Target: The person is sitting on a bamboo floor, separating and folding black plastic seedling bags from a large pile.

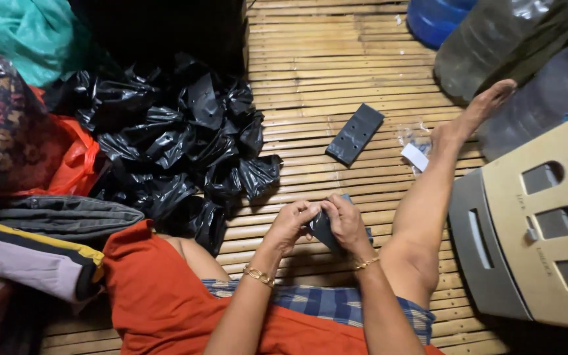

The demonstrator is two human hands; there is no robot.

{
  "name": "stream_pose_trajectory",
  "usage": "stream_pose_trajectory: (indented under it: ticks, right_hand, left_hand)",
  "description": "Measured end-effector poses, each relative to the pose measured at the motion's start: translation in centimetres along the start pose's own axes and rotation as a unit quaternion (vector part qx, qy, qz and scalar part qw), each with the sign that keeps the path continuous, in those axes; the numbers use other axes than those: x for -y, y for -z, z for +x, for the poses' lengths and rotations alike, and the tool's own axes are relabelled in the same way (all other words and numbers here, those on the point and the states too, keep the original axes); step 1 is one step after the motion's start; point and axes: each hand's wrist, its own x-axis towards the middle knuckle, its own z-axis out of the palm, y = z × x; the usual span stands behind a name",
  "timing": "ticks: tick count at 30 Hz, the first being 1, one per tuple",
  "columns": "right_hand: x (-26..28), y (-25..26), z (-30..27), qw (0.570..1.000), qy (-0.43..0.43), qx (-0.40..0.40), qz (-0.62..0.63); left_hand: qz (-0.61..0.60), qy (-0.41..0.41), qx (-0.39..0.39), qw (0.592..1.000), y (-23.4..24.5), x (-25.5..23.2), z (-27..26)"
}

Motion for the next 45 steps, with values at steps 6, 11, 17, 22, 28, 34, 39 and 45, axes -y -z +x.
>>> stream_pose_trajectory:
  ticks: [6, 11, 17, 22, 28, 34, 39, 45]
  right_hand:
    - [0.7, -0.2, 1.1, 0.996, 0.084, 0.008, -0.003]
    - [0.7, -0.9, 2.1, 0.994, 0.111, 0.014, -0.006]
    - [0.7, -2.0, 2.7, 0.992, 0.115, 0.033, 0.027]
    - [0.2, -2.6, 3.1, 0.993, 0.08, 0.042, 0.077]
    - [-0.3, -3.0, 2.7, 0.994, 0.035, 0.005, 0.107]
    - [-0.1, -2.0, 2.7, 0.994, 0.065, -0.09, 0.021]
    - [-3.4, -3.1, 1.2, 0.964, -0.088, 0.014, 0.253]
    - [-3.0, -3.3, 0.5, 0.908, -0.119, 0.063, 0.397]
  left_hand:
    - [-0.052, 0.071, 0.054, 0.995, 1.8, -2.4, -1.6]
    - [-0.013, 0.084, 0.062, 0.994, 2.6, -2.7, -0.9]
    - [0.02, 0.06, 0.077, 0.995, 3.9, -1.1, 0.5]
    - [-0.025, -0.013, 0.062, 0.998, 4.5, 1.1, 2.0]
    - [-0.038, 0.047, 0.047, 0.997, 3.2, -1.2, 1.0]
    - [-0.033, 0.033, -0.011, 0.999, 3.2, -1.5, 1.3]
    - [0.271, -0.11, -0.09, 0.952, 2.8, -1.4, 1.5]
    - [0.342, -0.139, -0.051, 0.928, 0.1, -2.4, -1.3]
